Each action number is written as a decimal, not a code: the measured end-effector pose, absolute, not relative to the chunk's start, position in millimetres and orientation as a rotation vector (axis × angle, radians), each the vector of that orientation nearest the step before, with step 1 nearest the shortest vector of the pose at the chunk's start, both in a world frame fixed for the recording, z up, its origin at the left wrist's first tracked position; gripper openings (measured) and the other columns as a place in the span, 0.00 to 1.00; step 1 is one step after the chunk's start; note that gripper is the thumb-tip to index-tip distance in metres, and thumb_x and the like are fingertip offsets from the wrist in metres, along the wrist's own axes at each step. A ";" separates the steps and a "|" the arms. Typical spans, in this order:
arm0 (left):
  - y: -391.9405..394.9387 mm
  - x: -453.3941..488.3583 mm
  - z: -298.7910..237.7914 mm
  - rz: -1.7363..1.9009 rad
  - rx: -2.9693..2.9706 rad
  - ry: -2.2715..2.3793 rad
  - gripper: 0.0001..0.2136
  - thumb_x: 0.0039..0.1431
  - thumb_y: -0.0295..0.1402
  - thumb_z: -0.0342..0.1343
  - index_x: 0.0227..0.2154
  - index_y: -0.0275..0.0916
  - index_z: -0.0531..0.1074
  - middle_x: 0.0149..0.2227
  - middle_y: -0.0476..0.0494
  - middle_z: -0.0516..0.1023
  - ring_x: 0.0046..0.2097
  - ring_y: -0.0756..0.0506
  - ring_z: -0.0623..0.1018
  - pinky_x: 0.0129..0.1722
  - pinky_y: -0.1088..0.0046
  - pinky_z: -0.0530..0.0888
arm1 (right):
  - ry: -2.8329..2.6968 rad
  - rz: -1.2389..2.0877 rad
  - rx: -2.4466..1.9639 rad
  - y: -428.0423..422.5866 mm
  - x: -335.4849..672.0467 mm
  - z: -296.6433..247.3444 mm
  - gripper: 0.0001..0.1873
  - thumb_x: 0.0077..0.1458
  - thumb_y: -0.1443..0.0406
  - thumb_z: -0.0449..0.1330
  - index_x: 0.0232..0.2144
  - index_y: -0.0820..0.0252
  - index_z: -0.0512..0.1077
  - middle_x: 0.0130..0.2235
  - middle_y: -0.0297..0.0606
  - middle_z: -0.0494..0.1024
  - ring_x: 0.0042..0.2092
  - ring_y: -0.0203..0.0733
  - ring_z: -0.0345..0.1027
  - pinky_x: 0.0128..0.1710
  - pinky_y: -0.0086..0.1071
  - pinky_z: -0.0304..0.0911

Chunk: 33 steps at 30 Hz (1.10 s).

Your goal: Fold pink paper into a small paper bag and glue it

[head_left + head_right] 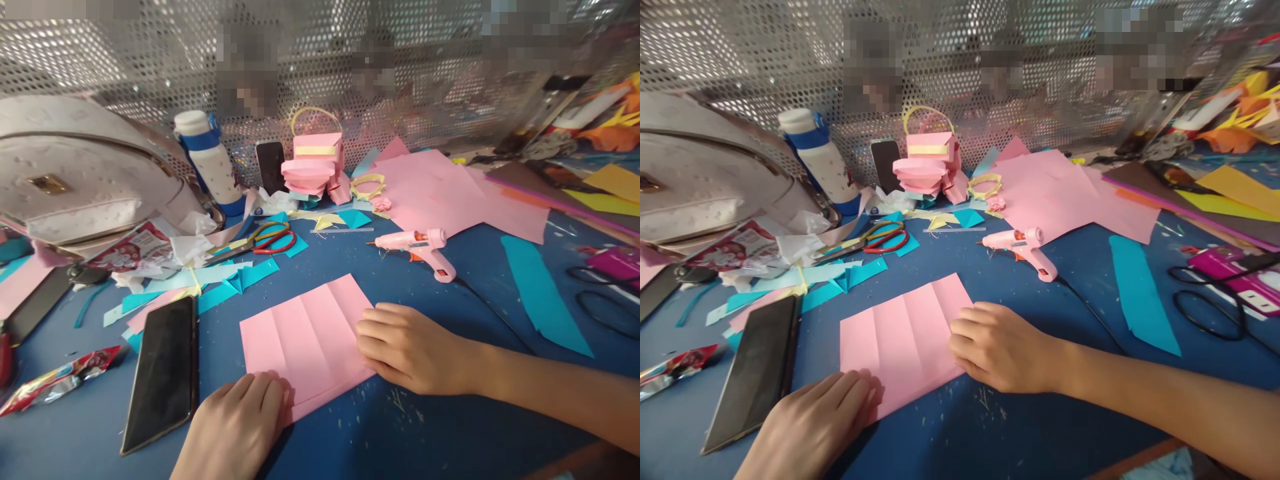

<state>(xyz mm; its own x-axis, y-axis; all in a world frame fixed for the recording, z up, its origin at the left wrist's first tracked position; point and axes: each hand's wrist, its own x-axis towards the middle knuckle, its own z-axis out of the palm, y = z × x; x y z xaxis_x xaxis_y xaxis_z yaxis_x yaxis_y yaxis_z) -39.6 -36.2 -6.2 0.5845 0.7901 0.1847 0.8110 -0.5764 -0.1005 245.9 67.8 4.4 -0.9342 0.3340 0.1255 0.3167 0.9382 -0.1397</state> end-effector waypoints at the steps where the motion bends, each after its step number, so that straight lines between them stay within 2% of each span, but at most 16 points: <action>1: -36.5 -39.0 -6.2 -0.158 -2.627 -1.353 0.08 0.69 0.28 0.45 0.35 0.41 0.66 0.28 0.51 0.74 0.27 0.45 0.76 0.24 0.68 0.66 | -2.952 0.169 -0.500 67.5 245.7 4.6 0.14 0.67 0.66 0.45 0.30 0.59 0.64 0.32 0.35 0.68 0.33 0.41 0.54 0.36 0.36 0.47; 6: -38.3 -34.8 -5.2 -0.117 -2.568 -1.256 0.06 0.66 0.27 0.47 0.34 0.40 0.67 0.27 0.51 0.71 0.26 0.45 0.74 0.22 0.67 0.64 | -2.960 0.146 -0.514 65.2 245.0 5.4 0.12 0.66 0.66 0.47 0.30 0.59 0.65 0.32 0.35 0.68 0.33 0.41 0.53 0.37 0.37 0.48; 11: -41.1 -28.8 3.8 0.042 -2.487 -1.256 0.06 0.66 0.26 0.47 0.38 0.37 0.69 0.28 0.48 0.72 0.28 0.44 0.74 0.25 0.66 0.65 | -2.973 0.119 -0.533 62.5 244.4 6.5 0.09 0.65 0.66 0.50 0.31 0.59 0.65 0.32 0.35 0.69 0.34 0.41 0.55 0.37 0.36 0.47; 15: -35.6 -24.1 9.1 -0.224 -2.535 -1.167 0.10 0.69 0.25 0.41 0.39 0.35 0.67 0.28 0.48 0.73 0.26 0.44 0.72 0.26 0.66 0.62 | -2.976 0.084 -0.520 62.3 244.3 5.3 0.09 0.65 0.68 0.50 0.30 0.59 0.65 0.32 0.35 0.69 0.33 0.41 0.54 0.35 0.36 0.46; 19: -30.2 -19.6 6.3 -0.423 -2.727 -1.195 0.11 0.71 0.36 0.41 0.37 0.38 0.65 0.29 0.48 0.73 0.26 0.45 0.70 0.27 0.67 0.60 | -2.971 0.065 -0.513 62.5 245.3 5.4 0.11 0.66 0.67 0.49 0.30 0.59 0.65 0.32 0.34 0.69 0.33 0.41 0.55 0.34 0.36 0.46; 23: -29.2 -18.4 1.9 -0.435 -2.798 -1.216 0.07 0.70 0.30 0.45 0.35 0.41 0.65 0.29 0.50 0.72 0.27 0.45 0.70 0.28 0.67 0.59 | -2.953 0.102 -0.493 55.3 238.6 10.8 0.12 0.67 0.66 0.48 0.30 0.59 0.65 0.32 0.34 0.69 0.33 0.40 0.57 0.34 0.36 0.48; 27: -30.9 -19.8 4.0 -0.385 -2.914 -1.299 0.07 0.69 0.28 0.44 0.38 0.42 0.66 0.32 0.49 0.73 0.30 0.43 0.72 0.29 0.67 0.62 | -2.938 0.103 -0.445 44.3 219.6 15.1 0.12 0.66 0.59 0.54 0.32 0.58 0.68 0.33 0.34 0.71 0.33 0.40 0.60 0.34 0.36 0.50; 31: -32.7 -24.3 10.3 -0.390 -2.988 -1.332 0.08 0.67 0.25 0.42 0.38 0.40 0.66 0.35 0.45 0.74 0.33 0.43 0.73 0.30 0.67 0.65 | -2.968 0.109 -0.406 44.8 202.9 13.7 0.10 0.65 0.65 0.54 0.30 0.58 0.69 0.31 0.33 0.71 0.31 0.39 0.60 0.32 0.35 0.49; 33: -33.1 -28.6 12.8 -0.384 -3.017 -1.369 0.09 0.65 0.24 0.42 0.38 0.40 0.66 0.35 0.45 0.74 0.33 0.43 0.73 0.31 0.67 0.66 | -2.987 0.159 -0.412 48.2 199.6 12.1 0.11 0.65 0.63 0.54 0.29 0.59 0.68 0.31 0.33 0.72 0.31 0.39 0.60 0.32 0.35 0.49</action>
<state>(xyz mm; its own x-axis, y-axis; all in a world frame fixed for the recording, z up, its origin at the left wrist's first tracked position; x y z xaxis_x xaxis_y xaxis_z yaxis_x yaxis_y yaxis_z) -28.6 -33.1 12.8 0.6400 0.7577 0.1273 0.7134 -0.6476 0.2677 199.6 48.2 12.1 -0.9555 0.2751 0.1061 0.2623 0.9575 -0.1201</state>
